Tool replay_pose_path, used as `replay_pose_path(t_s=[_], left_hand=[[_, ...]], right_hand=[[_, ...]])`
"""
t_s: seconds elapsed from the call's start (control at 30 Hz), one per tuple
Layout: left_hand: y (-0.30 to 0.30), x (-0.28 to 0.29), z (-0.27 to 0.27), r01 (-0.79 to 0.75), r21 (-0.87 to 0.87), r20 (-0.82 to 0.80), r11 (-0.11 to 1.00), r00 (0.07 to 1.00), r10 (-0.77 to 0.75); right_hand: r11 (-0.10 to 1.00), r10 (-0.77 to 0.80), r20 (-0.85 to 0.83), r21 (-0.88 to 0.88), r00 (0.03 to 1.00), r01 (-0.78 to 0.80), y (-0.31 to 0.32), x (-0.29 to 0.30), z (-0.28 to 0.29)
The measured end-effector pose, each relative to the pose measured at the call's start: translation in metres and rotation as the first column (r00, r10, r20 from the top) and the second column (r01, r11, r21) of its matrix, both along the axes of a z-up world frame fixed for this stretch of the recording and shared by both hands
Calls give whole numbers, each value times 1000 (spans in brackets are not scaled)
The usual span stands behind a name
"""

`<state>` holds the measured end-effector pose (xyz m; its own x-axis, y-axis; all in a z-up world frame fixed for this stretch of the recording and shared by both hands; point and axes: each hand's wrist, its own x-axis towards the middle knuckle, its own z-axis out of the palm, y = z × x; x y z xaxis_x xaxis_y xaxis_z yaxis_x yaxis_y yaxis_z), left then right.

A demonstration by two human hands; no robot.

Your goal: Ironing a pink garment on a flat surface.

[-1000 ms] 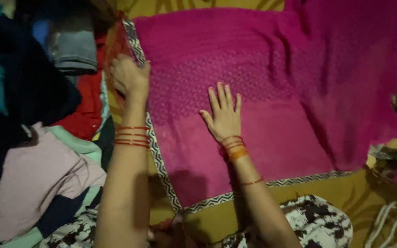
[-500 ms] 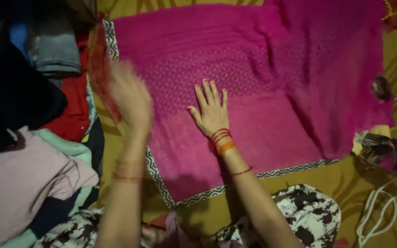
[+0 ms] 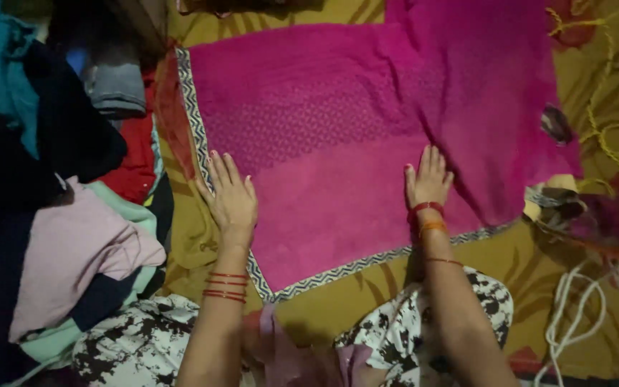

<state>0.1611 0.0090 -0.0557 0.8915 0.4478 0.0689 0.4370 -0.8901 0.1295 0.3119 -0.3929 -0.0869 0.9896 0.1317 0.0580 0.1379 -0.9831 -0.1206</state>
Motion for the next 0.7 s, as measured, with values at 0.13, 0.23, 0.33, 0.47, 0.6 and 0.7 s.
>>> replay_pose_path(t_s=[0.13, 0.23, 0.33, 0.47, 0.6, 0.7], left_hand=[[-46, -13, -7, 74, 120, -44, 990, 997, -69], [-54, -25, -28, -6, -81, 114, 997, 993, 15], [-42, -31, -25, -36, -75, 46, 997, 998, 39], [-40, -32, -9, -72, -57, 60, 996, 995, 76], [-25, -29, -11, -332, -385, 223, 861, 872, 436], [9, -28, -25, -256, -539, 378, 803, 778, 502]], right_hand=[[995, -78, 14, 65, 997, 77, 56, -31, 31], [955, 297, 16, 14, 955, -297, 159, -85, 66], [745, 666, -192, 128, 721, -655, 213, -118, 45], [796, 598, -172, 10, 783, -605, 209, -90, 38], [908, 407, -169, -27, 898, -417, 164, -33, 29], [926, 353, -105, -105, 930, -363, 135, -32, 14]])
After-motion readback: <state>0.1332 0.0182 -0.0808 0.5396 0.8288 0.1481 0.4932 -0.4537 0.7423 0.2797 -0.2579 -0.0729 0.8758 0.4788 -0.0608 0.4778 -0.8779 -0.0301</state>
